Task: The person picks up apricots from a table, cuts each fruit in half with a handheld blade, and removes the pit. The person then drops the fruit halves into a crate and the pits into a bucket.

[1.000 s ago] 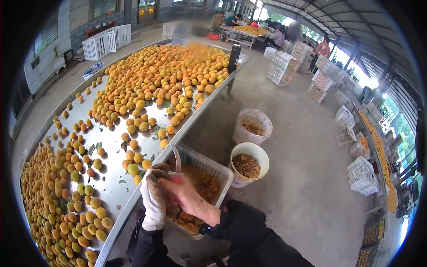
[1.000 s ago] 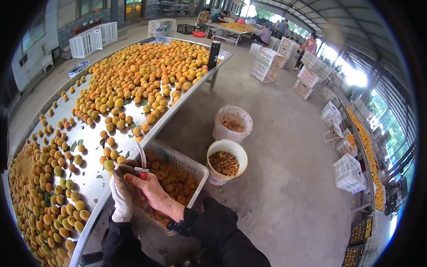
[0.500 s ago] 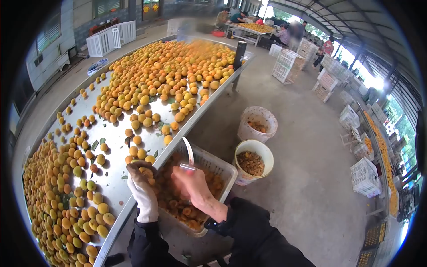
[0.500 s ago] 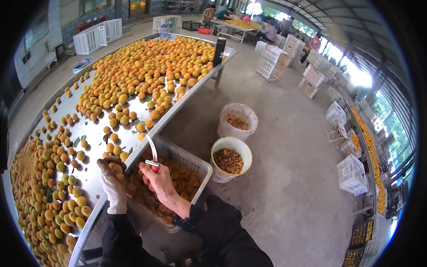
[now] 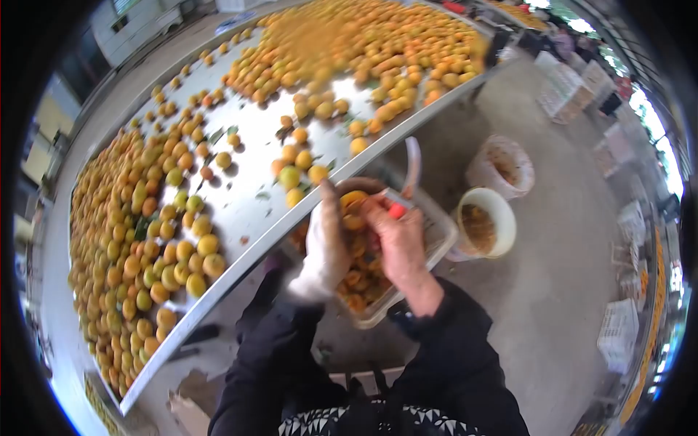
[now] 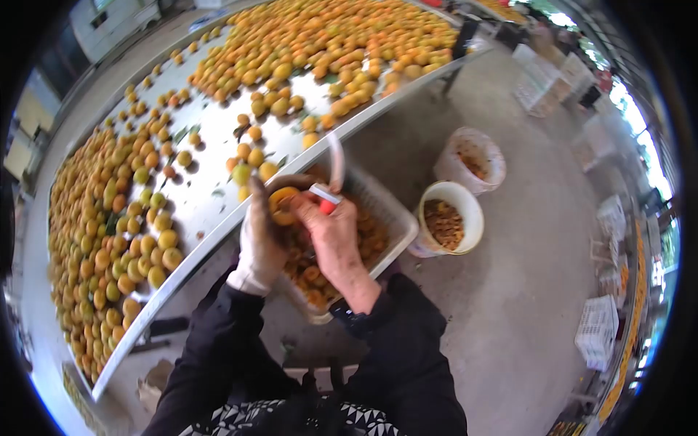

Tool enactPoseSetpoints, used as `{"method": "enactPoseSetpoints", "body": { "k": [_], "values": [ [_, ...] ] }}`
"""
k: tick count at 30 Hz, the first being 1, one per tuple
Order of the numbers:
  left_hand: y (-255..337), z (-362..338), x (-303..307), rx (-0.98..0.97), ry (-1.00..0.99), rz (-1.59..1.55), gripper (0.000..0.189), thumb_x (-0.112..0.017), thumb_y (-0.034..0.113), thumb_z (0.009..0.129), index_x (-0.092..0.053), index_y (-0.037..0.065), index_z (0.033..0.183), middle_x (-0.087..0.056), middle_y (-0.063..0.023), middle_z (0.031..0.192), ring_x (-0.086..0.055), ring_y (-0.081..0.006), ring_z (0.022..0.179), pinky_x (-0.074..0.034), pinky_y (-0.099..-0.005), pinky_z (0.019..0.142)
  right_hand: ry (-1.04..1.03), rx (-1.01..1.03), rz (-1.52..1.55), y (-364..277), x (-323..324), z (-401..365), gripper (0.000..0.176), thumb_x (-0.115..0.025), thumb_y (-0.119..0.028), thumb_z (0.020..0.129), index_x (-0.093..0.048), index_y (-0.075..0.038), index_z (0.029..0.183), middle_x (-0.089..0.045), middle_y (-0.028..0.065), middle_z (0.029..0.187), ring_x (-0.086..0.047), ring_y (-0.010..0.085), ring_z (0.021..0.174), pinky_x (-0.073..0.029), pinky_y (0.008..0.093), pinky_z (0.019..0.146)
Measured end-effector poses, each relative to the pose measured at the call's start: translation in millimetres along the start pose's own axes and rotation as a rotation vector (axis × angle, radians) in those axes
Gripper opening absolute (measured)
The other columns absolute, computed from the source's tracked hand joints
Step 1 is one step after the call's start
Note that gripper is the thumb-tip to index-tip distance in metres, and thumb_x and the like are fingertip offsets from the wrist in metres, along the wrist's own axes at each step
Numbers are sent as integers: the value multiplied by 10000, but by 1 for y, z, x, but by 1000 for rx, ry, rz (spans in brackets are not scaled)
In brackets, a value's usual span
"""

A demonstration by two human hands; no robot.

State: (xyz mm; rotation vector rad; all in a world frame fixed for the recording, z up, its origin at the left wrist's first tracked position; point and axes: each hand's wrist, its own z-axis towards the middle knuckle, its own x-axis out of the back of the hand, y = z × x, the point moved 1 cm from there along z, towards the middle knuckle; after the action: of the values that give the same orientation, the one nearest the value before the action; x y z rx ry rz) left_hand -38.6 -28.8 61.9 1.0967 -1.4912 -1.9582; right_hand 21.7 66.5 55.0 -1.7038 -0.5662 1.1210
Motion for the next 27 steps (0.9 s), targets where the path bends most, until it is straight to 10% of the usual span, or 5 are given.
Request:
{"method": "enactPoseSetpoints", "body": {
  "k": [12, 18, 27],
  "values": [
    [5, 12, 18, 94, 422, -250, 688, -236, 582, 1023, -608, 22, 880, -652, -73, 768, -624, -165, 743, -507, -283, 752, 50, 190, 164, -18, 6, 14, 250, -611, -230, 975, -583, -49, 805, -446, -27, 562, -371, 49, 457, -287, 217, 436],
    [-11, -2, 17, 202, 164, -320, 577, -342, 569, 1013, -585, 48, 959, -615, -39, 815, -620, -118, 718, -471, -205, 567, -226, 420, 354, -36, -4, 9, 262, -574, -265, 992, -561, -43, 854, -370, -36, 523, -305, 55, 434, -262, 246, 444],
    [-19, -17, -7, 45, 164, 11, 400, -386, 365, 1028, -564, 7, 1021, -593, -58, 847, -540, -124, 743, -461, -269, 700, -301, 639, 183, -41, -15, 1, 295, -464, -325, 1022, -502, -83, 858, -282, -62, 524, -259, 64, 456, -260, 265, 484]
  ]
}}
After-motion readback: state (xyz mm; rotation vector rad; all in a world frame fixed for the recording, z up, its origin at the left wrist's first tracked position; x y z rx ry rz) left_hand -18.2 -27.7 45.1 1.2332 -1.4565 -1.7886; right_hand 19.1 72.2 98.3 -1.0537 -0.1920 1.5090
